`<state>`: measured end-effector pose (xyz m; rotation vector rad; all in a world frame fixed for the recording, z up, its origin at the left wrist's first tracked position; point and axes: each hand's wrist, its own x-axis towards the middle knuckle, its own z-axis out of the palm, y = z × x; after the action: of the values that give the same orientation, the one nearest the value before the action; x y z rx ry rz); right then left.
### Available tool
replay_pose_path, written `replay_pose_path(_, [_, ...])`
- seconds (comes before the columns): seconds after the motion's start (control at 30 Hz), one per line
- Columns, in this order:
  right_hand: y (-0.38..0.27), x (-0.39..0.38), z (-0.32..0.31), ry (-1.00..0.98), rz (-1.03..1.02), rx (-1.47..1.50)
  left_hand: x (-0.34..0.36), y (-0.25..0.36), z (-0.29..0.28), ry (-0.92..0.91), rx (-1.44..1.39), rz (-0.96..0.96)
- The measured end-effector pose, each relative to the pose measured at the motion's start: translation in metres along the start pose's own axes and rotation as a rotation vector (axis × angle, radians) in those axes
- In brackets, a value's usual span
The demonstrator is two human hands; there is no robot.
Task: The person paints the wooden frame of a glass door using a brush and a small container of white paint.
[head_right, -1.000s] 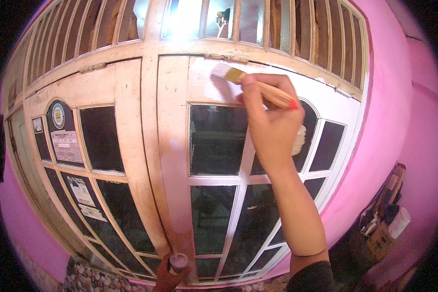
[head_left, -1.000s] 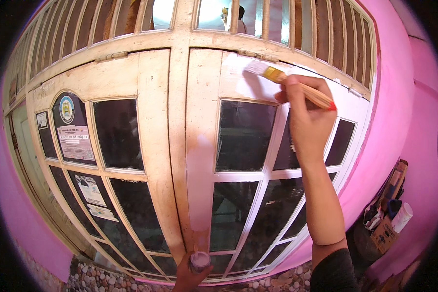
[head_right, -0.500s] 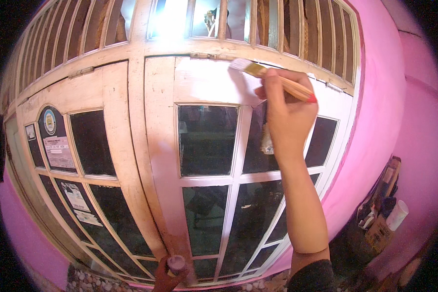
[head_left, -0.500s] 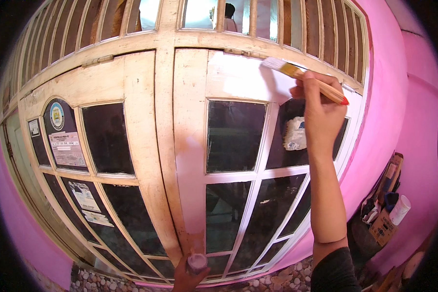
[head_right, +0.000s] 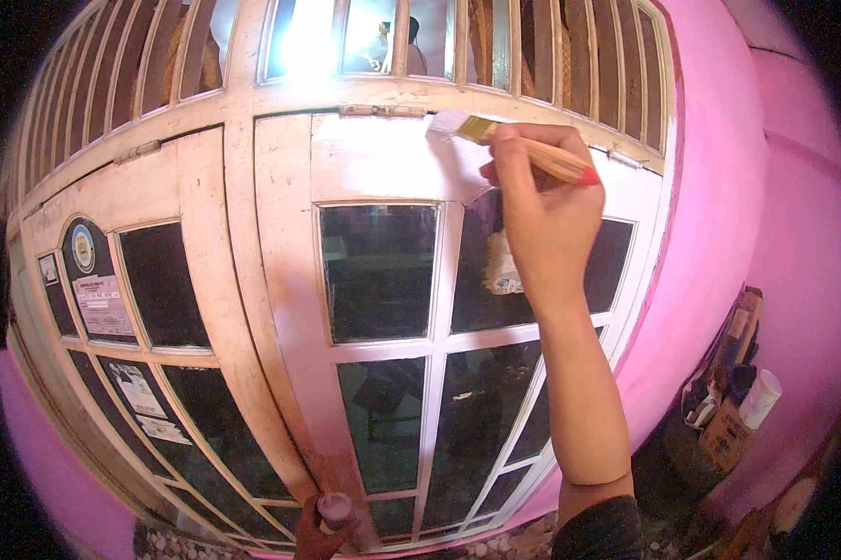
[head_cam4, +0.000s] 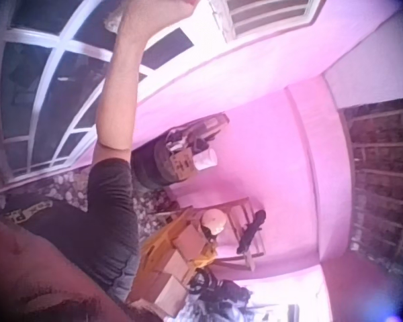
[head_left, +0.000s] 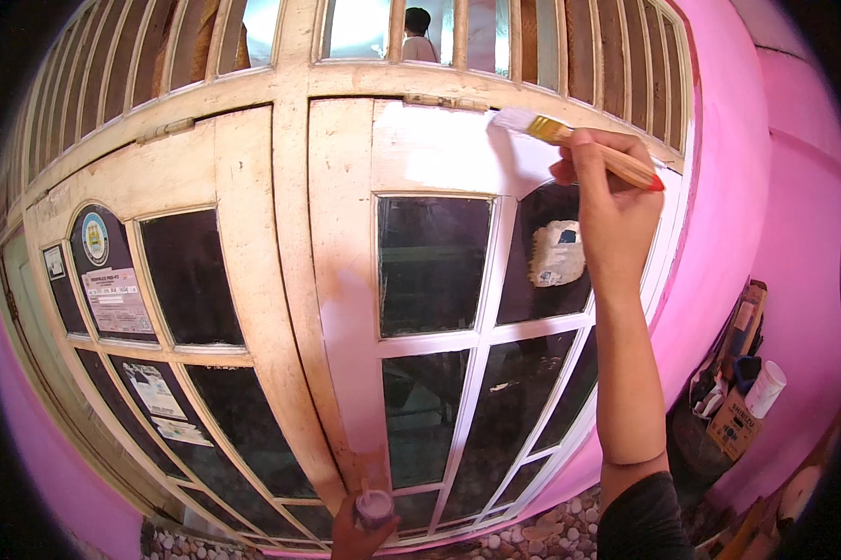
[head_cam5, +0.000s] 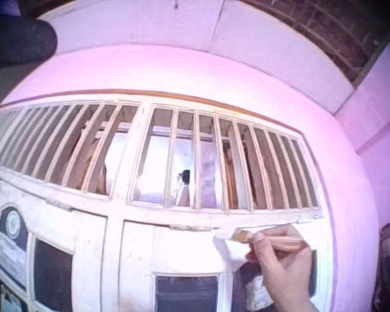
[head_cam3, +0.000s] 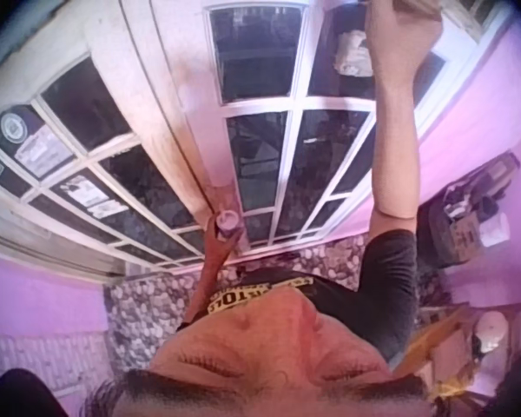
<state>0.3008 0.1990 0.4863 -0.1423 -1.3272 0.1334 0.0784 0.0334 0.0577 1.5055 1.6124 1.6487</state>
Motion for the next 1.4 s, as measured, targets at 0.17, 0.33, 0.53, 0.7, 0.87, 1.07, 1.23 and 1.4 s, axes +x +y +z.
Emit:
replay_pose_path(0.17, [0.025,0.013,-0.02,0.038,0.027,-0.152,0.002,0.009,0.001,-0.051,-0.028,-0.075])
replay_pose_path(0.33, [0.006,0.008,-0.039,0.058,-0.072,-0.336,-0.001,0.009,0.0,-0.029,-0.084,-0.1])
replay_pose_path(0.53, [0.009,-0.023,-0.001,-0.146,-0.553,-0.662,0.002,0.002,-0.001,-0.045,0.037,-0.02])
replay_pose_path(0.7, [0.004,-0.027,0.008,-0.056,-0.491,-0.472,-0.002,-0.006,-0.001,0.007,-0.078,-0.033])
replay_pose_path(0.87, [0.01,-0.016,-0.018,0.056,-0.477,-0.639,0.0,-0.004,0.001,-0.013,-0.053,-0.042])
replay_pose_path(1.07, [0.008,-0.03,0.008,-0.105,-0.453,-0.458,0.004,0.007,0.001,0.005,-0.052,-0.042])
replay_pose_path(1.23, [-0.009,-0.051,0.01,0.002,0.104,-0.037,0.008,0.016,-0.002,0.052,-0.016,0.026])
replay_pose_path(1.4, [-0.029,-0.091,-0.013,-0.167,0.337,0.037,0.029,0.041,-0.002,-0.004,-0.06,0.001])
